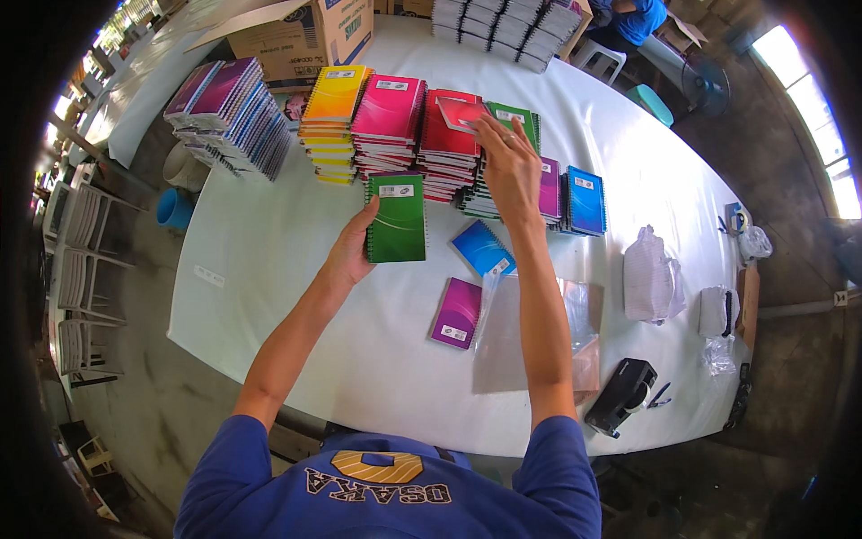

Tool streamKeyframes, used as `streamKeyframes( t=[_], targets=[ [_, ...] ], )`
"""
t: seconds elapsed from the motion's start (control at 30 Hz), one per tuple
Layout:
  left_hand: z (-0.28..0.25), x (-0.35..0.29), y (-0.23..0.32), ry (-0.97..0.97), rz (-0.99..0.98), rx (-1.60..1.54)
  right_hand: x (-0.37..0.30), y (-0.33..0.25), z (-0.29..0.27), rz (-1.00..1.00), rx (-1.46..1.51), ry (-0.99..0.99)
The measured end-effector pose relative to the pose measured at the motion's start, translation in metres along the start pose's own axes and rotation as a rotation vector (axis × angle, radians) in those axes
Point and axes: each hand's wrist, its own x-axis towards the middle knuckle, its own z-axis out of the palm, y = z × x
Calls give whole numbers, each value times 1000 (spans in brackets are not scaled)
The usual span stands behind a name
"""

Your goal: The person packages notebooks into plastic sleeves. The person picks up stacks of small notebooks of various colors, places them inside clear plastic sleeves, and then uses a piece of tape to seal the sleeves.

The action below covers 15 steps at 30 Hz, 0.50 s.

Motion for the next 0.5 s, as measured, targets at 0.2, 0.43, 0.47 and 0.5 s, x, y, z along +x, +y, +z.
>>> streamKeyframes(
  t=[0.2,0.43,0.47,0.5],
  targets=[
    [21,-12,5,-55,38,-13,-28,-80,-28,-225,-18,-29],
    [-4,-12,29,-20,-40,118,-22,-62,11,-229,116,-176],
    [-3,-11,27,26,-60,119,-14,-49,18,-89,30,-134],
    [-3,-13,26,29,-67,120,-7,-42,26,48,-43,-87]
  ],
)
